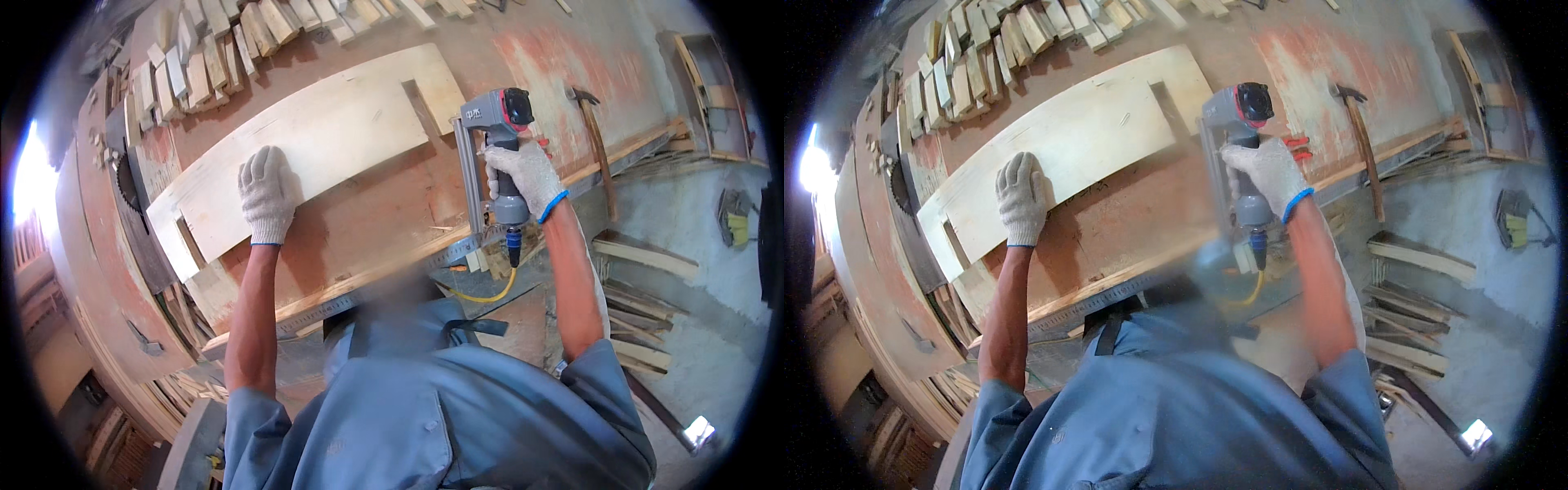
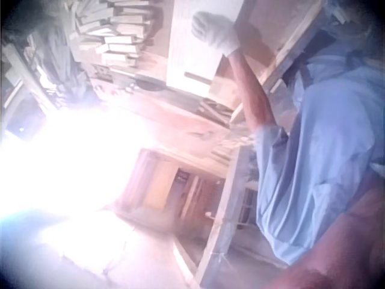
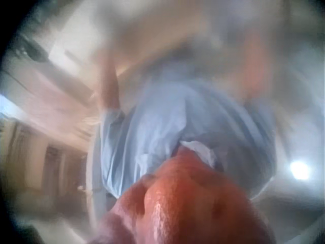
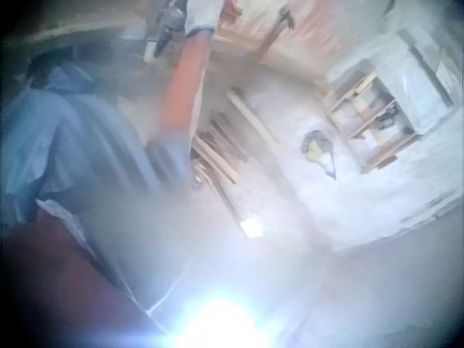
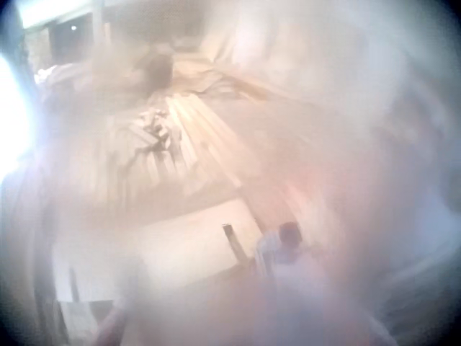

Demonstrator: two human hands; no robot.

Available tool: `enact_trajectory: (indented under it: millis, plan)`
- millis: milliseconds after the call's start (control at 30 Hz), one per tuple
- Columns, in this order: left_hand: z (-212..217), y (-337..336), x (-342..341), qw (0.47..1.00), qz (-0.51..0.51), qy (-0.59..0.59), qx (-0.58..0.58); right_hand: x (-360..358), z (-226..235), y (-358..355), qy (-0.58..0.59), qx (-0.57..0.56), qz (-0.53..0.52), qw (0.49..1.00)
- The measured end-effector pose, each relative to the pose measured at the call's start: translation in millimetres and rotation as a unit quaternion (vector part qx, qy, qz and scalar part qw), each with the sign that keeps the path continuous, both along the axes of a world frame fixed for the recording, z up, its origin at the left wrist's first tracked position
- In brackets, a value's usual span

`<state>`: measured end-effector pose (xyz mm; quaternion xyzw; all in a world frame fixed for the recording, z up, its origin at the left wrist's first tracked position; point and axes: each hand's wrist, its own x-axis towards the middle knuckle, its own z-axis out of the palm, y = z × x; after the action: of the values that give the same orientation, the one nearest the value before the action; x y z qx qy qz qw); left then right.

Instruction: The person assembles a wooden frame by placing small wooden strips into slots on a larger board and securing them with a pneumatic nail gun. The person repeatedly positions and nails the strips, then flips the board to continue assembly.

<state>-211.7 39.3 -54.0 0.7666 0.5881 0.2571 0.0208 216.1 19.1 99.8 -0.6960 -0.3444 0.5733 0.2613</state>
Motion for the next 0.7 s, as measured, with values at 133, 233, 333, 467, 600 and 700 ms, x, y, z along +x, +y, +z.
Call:
enact_trajectory:
  millis: [133, 233, 333, 467, 600, 700]
  plan:
    - [5, 1, 3, 0.999, 0.009, 0.000, -0.039, 0, -24, 14, -0.050, -0.038, 0.024, 0.998]
    - [-3, 0, -4, 1.000, 0.015, -0.001, -0.023, -10, -15, 19, -0.062, -0.042, 0.028, 0.997]
    - [2, 1, -2, 0.999, 0.018, -0.001, -0.027, -13, -5, 36, -0.064, -0.032, 0.016, 0.997]
    - [1, 0, -2, 0.998, 0.028, 0.016, -0.062, -20, -8, 55, -0.072, -0.019, 0.019, 0.997]
    - [3, 0, -4, 0.997, 0.025, 0.005, -0.073, -18, -17, 74, -0.079, -0.048, 0.063, 0.994]
    - [6, 1, -4, 0.996, 0.024, 0.000, -0.081, -22, -17, 94, -0.083, -0.012, 0.065, 0.994]
